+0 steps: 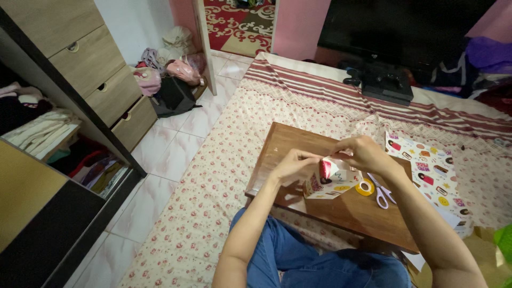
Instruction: The person wraps a small box with patterned paper, folds the edges, and secures them with tape. They use scissors to cut the tape and a ribbon to tie the box. The wrapped box is placed on a small wooden table.
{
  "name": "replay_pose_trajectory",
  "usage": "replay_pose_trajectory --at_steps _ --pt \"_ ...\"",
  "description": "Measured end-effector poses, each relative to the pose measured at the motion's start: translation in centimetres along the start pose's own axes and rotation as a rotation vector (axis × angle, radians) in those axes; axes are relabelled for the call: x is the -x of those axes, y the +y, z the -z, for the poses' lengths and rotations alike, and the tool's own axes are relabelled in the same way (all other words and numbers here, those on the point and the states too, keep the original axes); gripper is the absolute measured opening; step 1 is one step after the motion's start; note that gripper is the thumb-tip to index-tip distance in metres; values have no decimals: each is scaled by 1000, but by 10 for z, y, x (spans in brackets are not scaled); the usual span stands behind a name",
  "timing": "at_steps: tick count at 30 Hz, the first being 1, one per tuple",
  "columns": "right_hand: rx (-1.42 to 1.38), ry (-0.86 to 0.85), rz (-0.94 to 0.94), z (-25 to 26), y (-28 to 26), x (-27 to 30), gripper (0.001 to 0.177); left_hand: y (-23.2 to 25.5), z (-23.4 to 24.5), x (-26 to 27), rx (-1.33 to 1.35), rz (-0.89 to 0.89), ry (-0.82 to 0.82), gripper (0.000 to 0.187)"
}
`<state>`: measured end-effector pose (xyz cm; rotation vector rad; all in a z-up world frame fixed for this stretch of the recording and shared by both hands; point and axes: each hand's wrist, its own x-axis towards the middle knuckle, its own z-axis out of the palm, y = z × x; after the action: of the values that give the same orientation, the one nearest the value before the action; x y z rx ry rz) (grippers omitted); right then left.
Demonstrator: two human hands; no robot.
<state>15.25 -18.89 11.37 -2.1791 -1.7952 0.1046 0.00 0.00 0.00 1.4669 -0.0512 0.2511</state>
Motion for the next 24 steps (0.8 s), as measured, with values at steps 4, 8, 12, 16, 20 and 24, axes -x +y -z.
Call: replay_pose_trajectory --at_steps 4,8,12,16,20,24 --pt "1 56 46 18 -33 6 18 -9 -7 -2 -18 -66 95 18" --pt "6 25 48 16 -49 5 19 -12 -12 -11 -124 -123 143 16" --pt "90 25 63 15 -49 3 22 -4 -18 -3 -168 -99 173 23" --pt "297 26 73 14 -52 2 37 13 -29 24 -249 -109 2 69" --pt "337 -84 98 18 -57 -7 35 26 -50 38 -341 -218 30 91" --pt "401 -169 193 23 -55 -17 27 28 -55 39 -216 -77 72 86"
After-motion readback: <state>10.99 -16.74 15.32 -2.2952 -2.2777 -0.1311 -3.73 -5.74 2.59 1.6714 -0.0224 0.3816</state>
